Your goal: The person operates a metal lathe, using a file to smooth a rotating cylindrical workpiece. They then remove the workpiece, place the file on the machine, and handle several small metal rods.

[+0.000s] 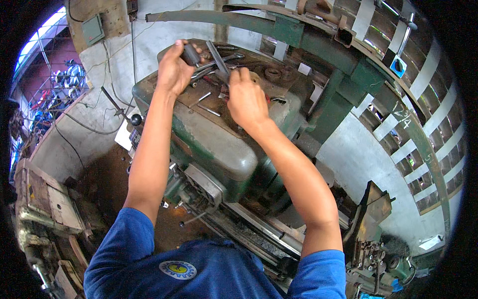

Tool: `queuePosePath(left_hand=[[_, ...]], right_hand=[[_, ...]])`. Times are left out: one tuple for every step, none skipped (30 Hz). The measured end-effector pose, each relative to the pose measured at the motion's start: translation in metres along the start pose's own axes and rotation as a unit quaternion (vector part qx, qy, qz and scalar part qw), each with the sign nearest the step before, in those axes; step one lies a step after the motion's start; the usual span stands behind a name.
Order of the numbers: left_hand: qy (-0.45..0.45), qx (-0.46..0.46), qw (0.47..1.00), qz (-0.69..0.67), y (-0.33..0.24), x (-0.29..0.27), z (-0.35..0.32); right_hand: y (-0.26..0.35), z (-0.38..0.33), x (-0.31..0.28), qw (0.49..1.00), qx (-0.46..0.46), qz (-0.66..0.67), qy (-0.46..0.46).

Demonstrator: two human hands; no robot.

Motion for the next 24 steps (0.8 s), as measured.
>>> queuePosePath(left_hand=[[-0.023,0.017,0.999,-0.023,-0.007,-0.006,0.001],[-0.065,0.003,0.994,-0.086,-0.006,-0.014,0.0],[-0.09,0.001,0.985,-0.149,-0.008,-0.021,-0.001],[-0.114,-0.003,0.971,-0.21,-0.009,-0.027,-0.001],[-0.148,-0.016,0.958,-0.247,-0.009,-0.034,-0.003],[-0.173,-0.033,0.943,-0.282,-0.008,-0.038,-0.004],[-0.223,-0.052,0.92,-0.317,-0.004,-0.045,-0.008],[-0.266,-0.066,0.891,-0.361,-0.002,-0.05,-0.012],[-0.294,-0.083,0.884,-0.354,0.0,-0.052,-0.016],[-0.28,-0.116,0.876,-0.376,0.002,-0.048,-0.016],[-0.264,-0.153,0.863,-0.402,0.007,-0.04,-0.017],[-0.269,-0.183,0.841,-0.433,0.008,-0.036,-0.021],[-0.294,-0.198,0.879,-0.318,0.007,-0.042,-0.025],[-0.241,-0.253,0.911,-0.22,0.004,-0.037,-0.025],[-0.17,-0.322,0.921,-0.139,0.009,-0.027,-0.026],[-0.132,-0.379,0.915,-0.035,0.008,-0.025,-0.031],[-0.079,-0.408,0.901,0.121,0.007,-0.024,-0.032],[-0.03,-0.436,0.879,0.192,0.007,-0.02,-0.033],[0.013,-0.467,0.845,0.259,0.008,-0.017,-0.037],[0.059,-0.495,0.805,0.322,0.009,-0.014,-0.039],[0.081,-0.505,0.773,0.374,0.008,-0.013,-0.04],[0.105,-0.528,0.734,0.414,0.008,-0.013,-0.042],[0.133,-0.546,0.693,0.451,0.009,-0.012,-0.043],[0.16,-0.564,0.649,0.485,0.009,-0.012,-0.045]], right_hand=[[0.003,0.002,0.01,0.999,0.011,-0.017,0.035],[0.013,0.002,0.016,0.997,-0.015,-0.055,0.045],[0.021,0.003,0.022,0.993,-0.036,-0.093,0.06],[0.03,0.003,0.022,0.989,-0.069,-0.123,0.047],[0.035,0.003,0.027,0.978,-0.076,-0.187,0.059],[0.038,0.004,0.03,0.976,-0.09,-0.185,0.073],[0.042,0.004,0.033,0.974,-0.104,-0.182,0.085],[0.044,0.004,0.036,0.971,-0.123,-0.18,0.101],[0.046,0.005,0.042,0.974,-0.135,-0.103,0.147],[0.048,0.007,0.039,0.976,-0.155,-0.078,0.131],[0.049,0.009,0.041,0.974,-0.167,-0.054,0.142],[0.052,0.012,0.038,0.974,-0.184,-0.031,0.129],[0.055,0.013,0.042,0.967,-0.202,0.019,0.156],[0.054,0.014,0.046,0.964,-0.197,0.022,0.179],[0.054,0.016,0.048,0.963,-0.19,0.024,0.191],[0.053,0.015,0.055,0.957,-0.173,0.023,0.23],[0.055,0.014,0.053,0.959,-0.18,0.022,0.216],[0.057,0.011,0.052,0.962,-0.176,0.024,0.206],[0.058,0.008,0.05,0.966,-0.17,0.025,0.195],[0.059,0.004,0.047,0.971,-0.157,0.021,0.178],[0.059,-0.001,0.048,0.973,-0.145,-0.003,0.18],[0.058,-0.006,0.048,0.976,-0.126,-0.033,0.177],[0.057,-0.01,0.051,0.974,-0.112,-0.059,0.186],[0.055,-0.012,0.048,0.98,-0.099,-0.048,0.166]])
Point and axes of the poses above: each hand's wrist, its own z-axis towards the middle knuckle, its own x-axis out of the palm, y = z × x, the point moved 8 cm from there along z, towards the middle knuckle, and after that the axes turned 7 degrees about y, right-handed, at the moved point
